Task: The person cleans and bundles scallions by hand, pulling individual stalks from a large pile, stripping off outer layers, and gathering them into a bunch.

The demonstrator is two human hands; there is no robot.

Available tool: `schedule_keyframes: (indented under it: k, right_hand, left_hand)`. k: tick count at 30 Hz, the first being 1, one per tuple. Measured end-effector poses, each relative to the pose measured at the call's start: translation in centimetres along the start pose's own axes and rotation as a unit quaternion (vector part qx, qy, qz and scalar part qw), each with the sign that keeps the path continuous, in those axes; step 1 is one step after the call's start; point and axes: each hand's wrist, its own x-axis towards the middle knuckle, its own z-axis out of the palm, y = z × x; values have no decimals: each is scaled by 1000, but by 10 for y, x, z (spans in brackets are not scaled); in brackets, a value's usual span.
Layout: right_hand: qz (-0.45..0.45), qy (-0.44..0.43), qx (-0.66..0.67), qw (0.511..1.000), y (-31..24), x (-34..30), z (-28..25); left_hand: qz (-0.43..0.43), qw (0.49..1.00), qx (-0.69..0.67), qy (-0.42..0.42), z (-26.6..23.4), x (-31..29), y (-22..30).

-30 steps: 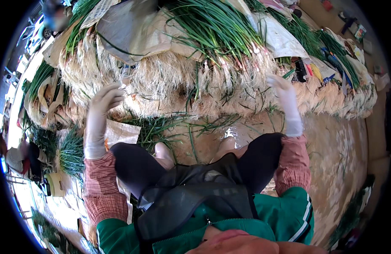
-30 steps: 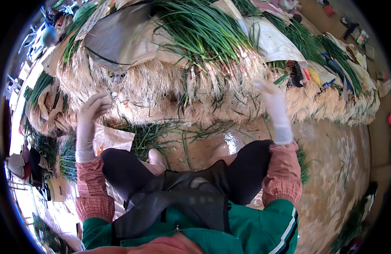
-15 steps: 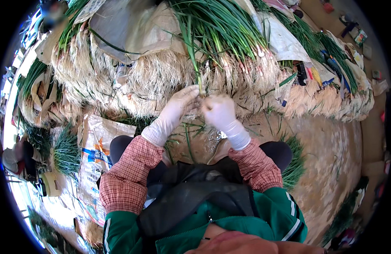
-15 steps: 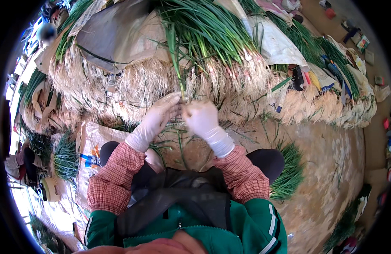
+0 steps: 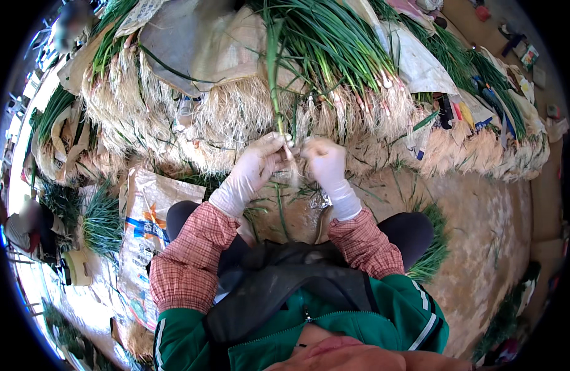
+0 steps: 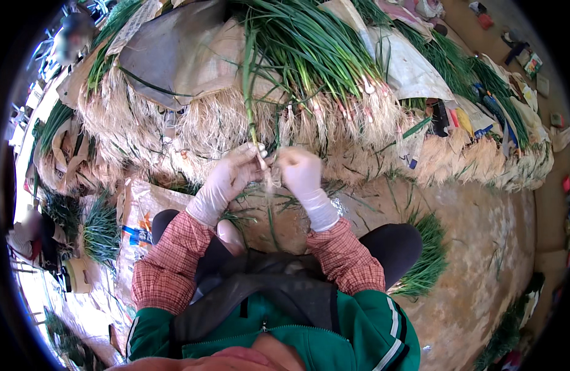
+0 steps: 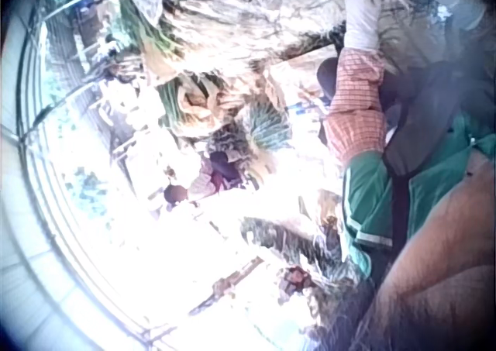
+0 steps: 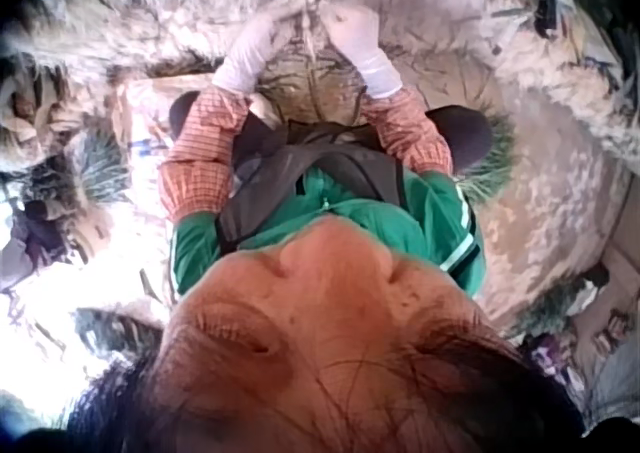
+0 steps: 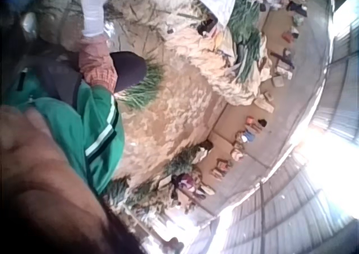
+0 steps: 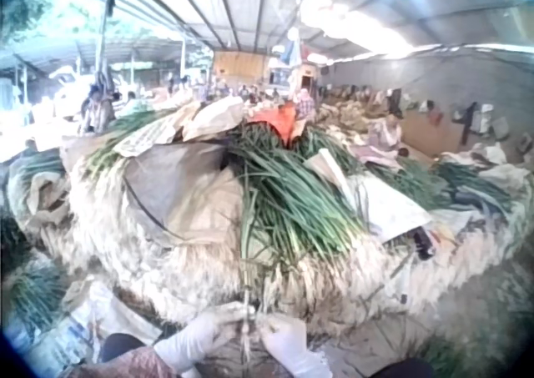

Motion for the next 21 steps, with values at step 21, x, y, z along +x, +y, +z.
schedule_keyframes:
  k: [21]
  right_hand:
    - [348, 43, 226, 909, 12, 4, -9]
  left_hand:
    - [-46, 988, 137, 58, 8, -16, 2]
